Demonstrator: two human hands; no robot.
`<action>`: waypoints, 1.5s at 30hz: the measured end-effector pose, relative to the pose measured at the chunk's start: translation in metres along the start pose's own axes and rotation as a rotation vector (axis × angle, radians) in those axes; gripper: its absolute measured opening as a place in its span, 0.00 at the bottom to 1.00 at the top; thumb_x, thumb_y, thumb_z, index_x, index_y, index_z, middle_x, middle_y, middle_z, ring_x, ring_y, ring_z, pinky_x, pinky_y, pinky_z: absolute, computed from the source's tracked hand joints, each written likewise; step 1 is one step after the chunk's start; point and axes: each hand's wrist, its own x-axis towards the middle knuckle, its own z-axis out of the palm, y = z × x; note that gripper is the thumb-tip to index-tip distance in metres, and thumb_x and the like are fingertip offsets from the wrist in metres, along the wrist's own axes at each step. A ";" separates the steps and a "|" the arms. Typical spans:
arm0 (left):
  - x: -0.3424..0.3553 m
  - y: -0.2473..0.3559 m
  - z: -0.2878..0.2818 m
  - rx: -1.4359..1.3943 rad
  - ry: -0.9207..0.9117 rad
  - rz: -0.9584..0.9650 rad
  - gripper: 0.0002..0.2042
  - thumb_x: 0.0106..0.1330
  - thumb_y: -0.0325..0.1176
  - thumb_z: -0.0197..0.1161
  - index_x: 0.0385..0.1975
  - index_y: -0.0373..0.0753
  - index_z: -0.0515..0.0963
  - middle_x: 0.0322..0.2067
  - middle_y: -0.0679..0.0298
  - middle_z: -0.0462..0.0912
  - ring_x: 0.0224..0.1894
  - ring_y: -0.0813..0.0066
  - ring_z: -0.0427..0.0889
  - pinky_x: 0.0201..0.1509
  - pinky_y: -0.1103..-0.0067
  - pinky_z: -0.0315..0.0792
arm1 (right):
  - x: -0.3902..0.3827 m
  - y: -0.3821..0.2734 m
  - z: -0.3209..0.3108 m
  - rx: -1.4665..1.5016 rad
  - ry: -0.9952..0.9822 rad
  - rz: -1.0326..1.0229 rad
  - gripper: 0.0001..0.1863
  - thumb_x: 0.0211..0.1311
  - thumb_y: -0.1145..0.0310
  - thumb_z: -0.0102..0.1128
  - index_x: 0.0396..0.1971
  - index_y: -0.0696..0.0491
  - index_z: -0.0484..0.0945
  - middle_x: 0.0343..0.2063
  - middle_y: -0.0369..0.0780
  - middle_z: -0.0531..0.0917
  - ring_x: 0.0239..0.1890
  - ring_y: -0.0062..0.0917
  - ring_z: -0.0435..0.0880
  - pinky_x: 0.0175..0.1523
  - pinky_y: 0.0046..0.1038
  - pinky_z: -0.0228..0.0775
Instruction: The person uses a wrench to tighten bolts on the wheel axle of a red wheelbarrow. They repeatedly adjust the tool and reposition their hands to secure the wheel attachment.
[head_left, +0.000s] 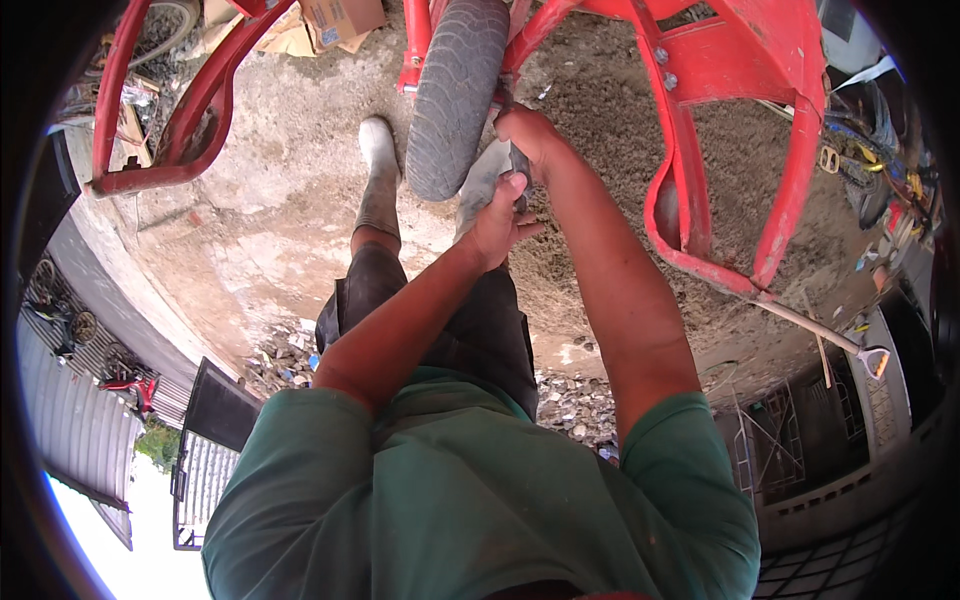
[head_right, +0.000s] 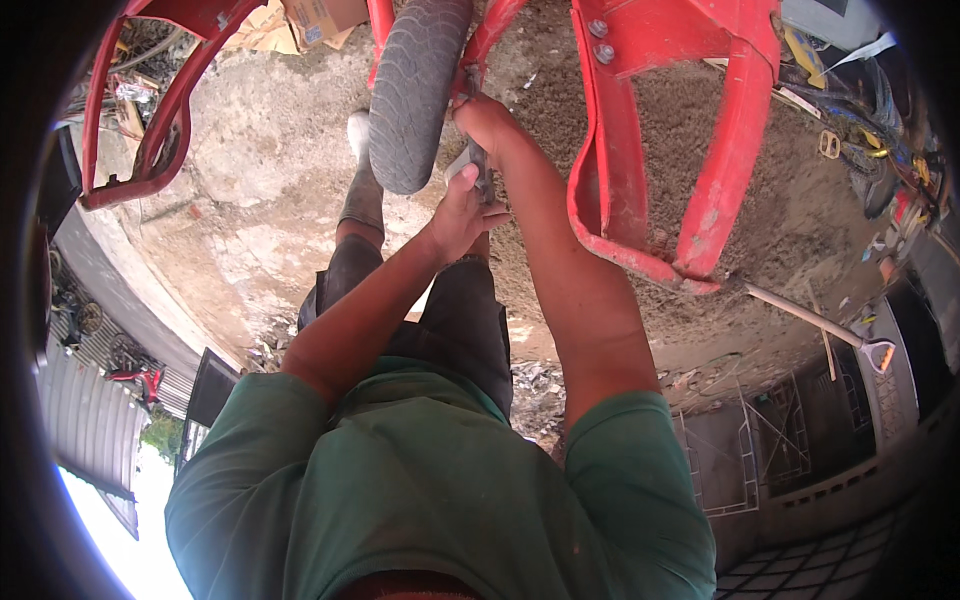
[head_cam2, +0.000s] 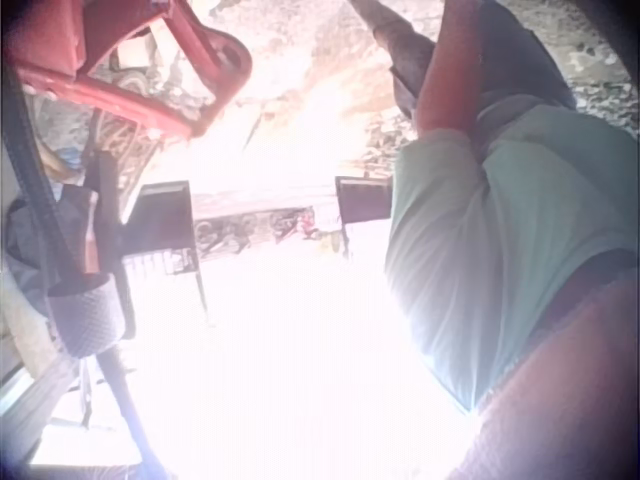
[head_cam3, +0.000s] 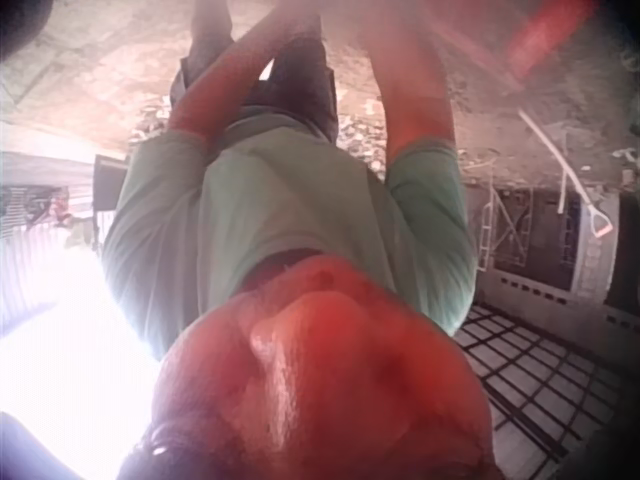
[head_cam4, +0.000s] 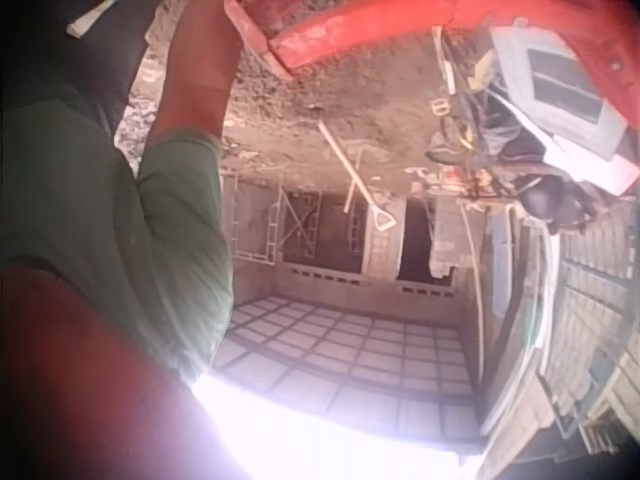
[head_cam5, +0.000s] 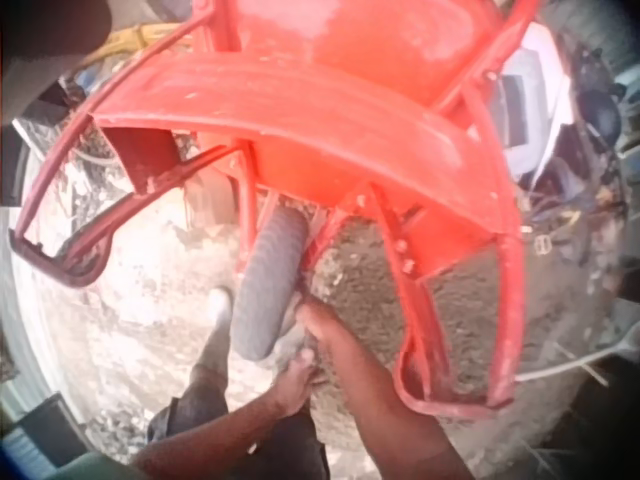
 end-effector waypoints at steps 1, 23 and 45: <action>0.007 -0.002 -0.003 -0.072 -0.083 0.024 0.48 0.57 0.72 0.53 0.71 0.47 0.49 0.69 0.53 0.53 0.66 0.52 0.59 0.67 0.57 0.60 | 0.000 -0.008 0.008 -0.061 0.062 0.056 0.17 0.53 0.65 0.54 0.44 0.49 0.74 0.30 0.37 0.73 0.31 0.27 0.75 0.34 0.36 0.68; -0.042 0.073 0.032 0.644 0.079 0.051 0.14 0.70 0.45 0.56 0.47 0.44 0.72 0.43 0.67 0.79 0.46 0.77 0.80 0.50 0.74 0.69 | -0.016 0.085 0.000 -0.121 0.312 -0.344 0.17 0.70 0.56 0.54 0.35 0.57 0.76 0.26 0.42 0.77 0.30 0.30 0.75 0.36 0.34 0.68; -0.080 0.012 -0.009 0.569 0.079 -0.093 0.24 0.73 0.46 0.54 0.62 0.41 0.61 0.48 0.61 0.75 0.49 0.70 0.77 0.48 0.70 0.75 | -0.168 0.154 0.083 0.068 0.478 -0.535 0.18 0.62 0.70 0.59 0.51 0.54 0.69 0.33 0.49 0.82 0.36 0.45 0.83 0.38 0.41 0.73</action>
